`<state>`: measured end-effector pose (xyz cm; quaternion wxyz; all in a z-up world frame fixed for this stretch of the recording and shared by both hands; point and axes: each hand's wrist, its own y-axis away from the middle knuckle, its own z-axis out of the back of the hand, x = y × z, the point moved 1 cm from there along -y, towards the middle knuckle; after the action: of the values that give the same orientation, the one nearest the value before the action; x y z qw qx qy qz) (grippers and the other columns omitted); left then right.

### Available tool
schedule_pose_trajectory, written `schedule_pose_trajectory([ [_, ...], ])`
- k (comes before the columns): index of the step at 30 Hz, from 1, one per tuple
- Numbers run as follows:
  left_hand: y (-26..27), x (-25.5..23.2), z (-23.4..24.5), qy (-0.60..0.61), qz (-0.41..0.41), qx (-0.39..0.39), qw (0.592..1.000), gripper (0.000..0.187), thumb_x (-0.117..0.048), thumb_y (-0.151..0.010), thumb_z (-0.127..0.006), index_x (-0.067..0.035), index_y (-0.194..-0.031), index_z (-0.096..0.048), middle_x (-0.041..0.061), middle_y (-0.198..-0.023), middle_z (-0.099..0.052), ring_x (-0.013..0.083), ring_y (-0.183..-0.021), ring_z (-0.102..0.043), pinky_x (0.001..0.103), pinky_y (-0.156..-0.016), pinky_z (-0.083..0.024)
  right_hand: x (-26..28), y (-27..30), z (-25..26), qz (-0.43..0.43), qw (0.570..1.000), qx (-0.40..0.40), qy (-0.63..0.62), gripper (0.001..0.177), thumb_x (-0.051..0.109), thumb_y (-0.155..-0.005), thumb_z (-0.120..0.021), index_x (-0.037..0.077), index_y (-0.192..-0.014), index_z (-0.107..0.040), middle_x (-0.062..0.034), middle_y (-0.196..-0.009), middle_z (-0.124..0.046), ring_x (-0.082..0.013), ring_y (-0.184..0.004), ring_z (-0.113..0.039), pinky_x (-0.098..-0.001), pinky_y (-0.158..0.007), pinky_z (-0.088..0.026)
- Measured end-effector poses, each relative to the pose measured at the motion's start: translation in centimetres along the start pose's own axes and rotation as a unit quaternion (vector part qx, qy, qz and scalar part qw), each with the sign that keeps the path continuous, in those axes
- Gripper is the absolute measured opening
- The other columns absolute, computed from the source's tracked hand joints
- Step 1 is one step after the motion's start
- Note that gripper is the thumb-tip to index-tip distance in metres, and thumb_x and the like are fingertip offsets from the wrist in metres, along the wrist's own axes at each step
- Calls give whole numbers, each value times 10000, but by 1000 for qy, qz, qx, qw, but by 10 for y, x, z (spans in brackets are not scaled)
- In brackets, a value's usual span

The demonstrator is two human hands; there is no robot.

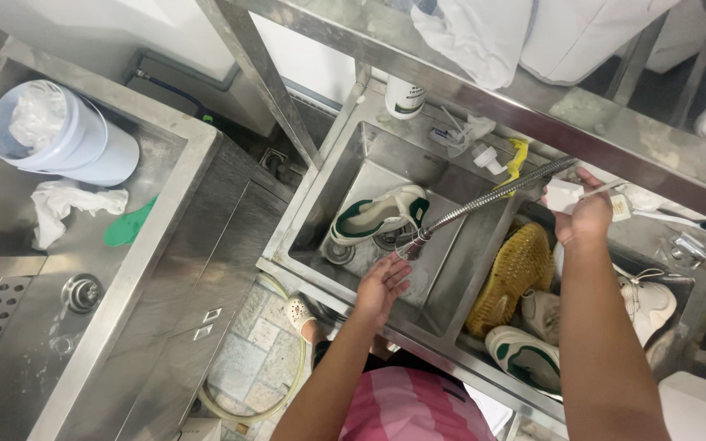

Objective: The person cleans a white sneaker with green accents using a white cloth, a handheld spray bottle, and a hose nozzle. They wipe the upper and sole, spray the sole with liquid, rinse it under running water, and wipe it dry.

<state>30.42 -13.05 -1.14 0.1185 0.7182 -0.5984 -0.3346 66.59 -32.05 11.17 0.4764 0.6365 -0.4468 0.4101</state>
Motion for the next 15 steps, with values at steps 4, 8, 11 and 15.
schedule_pose_trajectory([
  [4,3,-6,-4,1,-4,9,1000,487,-343,-1020,-555,-66,-1416,-496,124,-1278,-644,246,-1199,-636,396,-991,-504,1,2,4,-11,999,38,23,292,134,-1049,-449,29,-1297,-562,-199,-1064,-673,-332,-793,-721,-423,-576,-616],
  [8,6,-13,-18,20,-17,23,999,511,-260,-983,-599,-76,-1442,-469,116,-1245,-650,258,-1159,-660,412,-968,-518,-8,14,4,-8,992,-55,110,195,118,-1053,-651,-19,-1174,-586,-153,-990,-720,-283,-785,-754,-396,-617,-614],
  [11,0,-11,-28,16,-67,44,997,566,-131,-943,-691,-43,-1453,-461,101,-1265,-645,252,-1149,-662,402,-988,-533,-23,31,3,-28,979,-108,172,93,78,-1011,-604,27,-1064,-661,-120,-970,-750,-214,-797,-761,-378,-602,-641],
  [15,-9,-13,-31,-82,-167,29,982,639,-33,-901,-755,-12,-1480,-485,99,-1288,-624,192,-1146,-639,329,-968,-553,-29,44,3,-9,983,-82,165,124,17,-1012,-536,17,-966,-651,-136,-1036,-734,-202,-884,-765,-429,-560,-620],
])
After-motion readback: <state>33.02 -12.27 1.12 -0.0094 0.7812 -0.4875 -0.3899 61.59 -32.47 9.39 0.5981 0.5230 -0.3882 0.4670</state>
